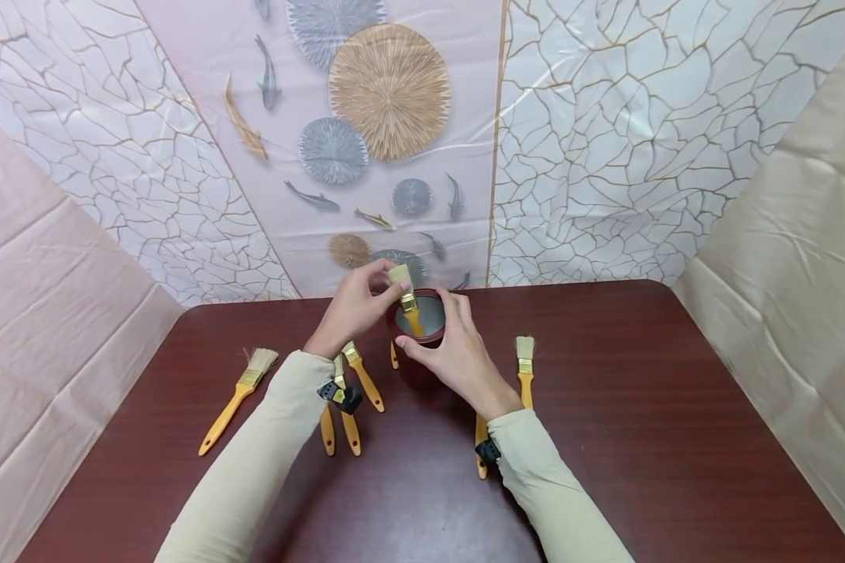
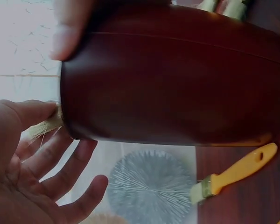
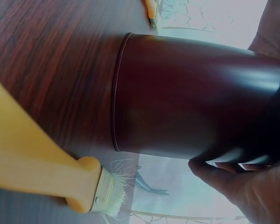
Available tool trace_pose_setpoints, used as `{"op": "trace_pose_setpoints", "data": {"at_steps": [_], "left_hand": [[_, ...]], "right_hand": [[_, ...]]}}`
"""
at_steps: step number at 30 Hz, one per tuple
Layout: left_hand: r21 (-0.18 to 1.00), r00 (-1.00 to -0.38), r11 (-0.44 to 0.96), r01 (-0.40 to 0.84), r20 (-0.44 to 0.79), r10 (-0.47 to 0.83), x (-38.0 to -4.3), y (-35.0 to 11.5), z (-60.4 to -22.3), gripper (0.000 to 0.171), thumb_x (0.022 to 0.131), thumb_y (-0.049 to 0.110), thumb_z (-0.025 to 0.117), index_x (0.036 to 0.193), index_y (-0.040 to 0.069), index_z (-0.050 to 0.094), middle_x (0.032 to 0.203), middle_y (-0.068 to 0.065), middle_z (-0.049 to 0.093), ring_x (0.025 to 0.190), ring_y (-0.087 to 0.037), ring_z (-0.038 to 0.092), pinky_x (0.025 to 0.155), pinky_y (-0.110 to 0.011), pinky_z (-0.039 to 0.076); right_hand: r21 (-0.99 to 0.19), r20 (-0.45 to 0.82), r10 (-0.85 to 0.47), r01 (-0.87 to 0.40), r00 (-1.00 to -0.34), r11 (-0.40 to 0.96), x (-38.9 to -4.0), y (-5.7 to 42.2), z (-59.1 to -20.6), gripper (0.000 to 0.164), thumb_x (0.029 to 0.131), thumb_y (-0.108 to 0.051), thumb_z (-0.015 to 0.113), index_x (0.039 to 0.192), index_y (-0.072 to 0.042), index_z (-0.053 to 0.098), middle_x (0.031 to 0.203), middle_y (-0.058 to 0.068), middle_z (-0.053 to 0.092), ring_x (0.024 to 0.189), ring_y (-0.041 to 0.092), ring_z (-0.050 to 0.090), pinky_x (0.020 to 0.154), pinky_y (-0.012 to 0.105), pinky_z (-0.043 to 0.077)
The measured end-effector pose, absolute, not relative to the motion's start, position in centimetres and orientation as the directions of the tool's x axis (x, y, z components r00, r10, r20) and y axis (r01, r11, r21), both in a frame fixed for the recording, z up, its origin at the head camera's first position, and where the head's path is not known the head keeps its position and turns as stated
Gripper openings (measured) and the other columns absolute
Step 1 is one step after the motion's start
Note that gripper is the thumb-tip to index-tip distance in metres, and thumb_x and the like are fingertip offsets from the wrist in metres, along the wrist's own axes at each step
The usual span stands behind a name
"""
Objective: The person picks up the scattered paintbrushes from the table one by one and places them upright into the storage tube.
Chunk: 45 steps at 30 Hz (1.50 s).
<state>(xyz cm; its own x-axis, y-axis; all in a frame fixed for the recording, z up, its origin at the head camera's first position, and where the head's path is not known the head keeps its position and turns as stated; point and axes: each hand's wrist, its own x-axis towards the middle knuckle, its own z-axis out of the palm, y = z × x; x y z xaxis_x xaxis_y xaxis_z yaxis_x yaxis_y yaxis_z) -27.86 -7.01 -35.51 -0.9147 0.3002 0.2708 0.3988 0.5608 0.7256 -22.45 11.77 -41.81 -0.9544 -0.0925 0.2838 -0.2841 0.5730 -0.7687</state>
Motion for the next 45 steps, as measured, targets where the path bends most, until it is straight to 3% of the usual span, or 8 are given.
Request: {"op": "trace_pose_setpoints", "data": {"at_steps": [6,9,15,23,31,35,45], "left_hand": [[0.742,-0.907,0.534,0.405,0.254,0.335,-28.1,-7.4,-36.8,0.026,0.109,0.033,0.061,0.112,0.013,0.077,0.114,-0.007,0.072,0.106,-0.023,0.072,0.086,-0.042,0.058],[0.748,-0.912,0.538,0.389,0.231,0.339,-28.1,-7.4,-37.3,0.028,0.11,0.034,0.06,0.118,0.013,0.077,0.123,-0.008,0.069,0.114,-0.027,0.07,0.092,-0.044,0.058],[0.8,-0.93,0.49,0.345,0.221,0.295,-28.4,-7.3,-38.1,0.032,0.107,0.032,0.066,0.132,0.012,0.069,0.117,-0.008,0.071,0.108,-0.027,0.071,0.086,-0.042,0.059],[0.775,-0.935,0.534,0.339,0.214,0.284,-27.5,-8.6,-37.3,0.039,0.105,0.05,0.063,0.129,0.019,0.07,0.121,-0.002,0.072,0.108,-0.021,0.069,0.09,-0.043,0.057],[0.674,-0.915,0.629,0.387,0.197,0.352,-24.6,-12.6,-35.5,0.033,0.107,0.043,0.061,0.125,0.018,0.073,0.125,0.001,0.072,0.117,-0.019,0.067,0.102,-0.047,0.052],[0.659,-0.929,0.662,0.357,0.179,0.324,-22.7,-15.1,-35.1,0.03,0.107,0.041,0.064,0.124,0.019,0.075,0.122,0.001,0.075,0.109,-0.019,0.072,0.094,-0.046,0.056],[0.648,-0.953,0.699,0.303,0.221,0.208,-18.6,-20.4,-35.9,0.024,0.103,0.029,0.072,0.124,0.018,0.073,0.119,0.001,0.073,0.105,-0.02,0.069,0.092,-0.047,0.058]], "right_hand": [[-0.771,0.267,-0.103,-0.276,-0.958,0.574,-22.3,11.5,-41.7,0.103,0.087,-0.056,0.082,0.165,-0.014,0.029,0.154,0.012,0.036,0.123,0.034,0.056,0.102,0.053,0.051],[-0.772,0.266,-0.104,-0.277,-0.958,0.572,-22.3,11.4,-41.7,0.103,0.087,-0.056,0.082,0.165,-0.013,0.029,0.154,0.013,0.036,0.124,0.034,0.056,0.102,0.053,0.051],[-0.775,0.259,-0.111,-0.275,-0.96,0.569,-22.4,11.4,-41.7,0.104,0.087,-0.057,0.082,0.165,-0.013,0.028,0.154,0.012,0.036,0.122,0.032,0.056,0.101,0.052,0.052],[-0.774,0.26,-0.111,-0.275,-0.959,0.57,-22.6,11.6,-41.5,0.105,0.087,-0.057,0.082,0.166,-0.013,0.028,0.155,0.013,0.035,0.123,0.032,0.056,0.103,0.053,0.051],[-0.784,0.246,-0.111,-0.265,-0.963,0.561,-22.4,11.7,-41.6,0.104,0.087,-0.057,0.082,0.167,-0.017,0.028,0.156,0.011,0.035,0.127,0.032,0.055,0.105,0.055,0.05],[-0.783,0.239,-0.112,-0.26,-0.964,0.565,-22.4,11.7,-41.7,0.104,0.087,-0.059,0.081,0.167,-0.018,0.028,0.156,0.011,0.035,0.129,0.032,0.053,0.106,0.056,0.048],[-0.794,0.232,-0.111,-0.254,-0.966,0.553,-22.4,12.0,-41.9,0.104,0.087,-0.065,0.078,0.167,-0.022,0.028,0.157,0.009,0.033,0.13,0.031,0.052,0.105,0.056,0.048]]}}
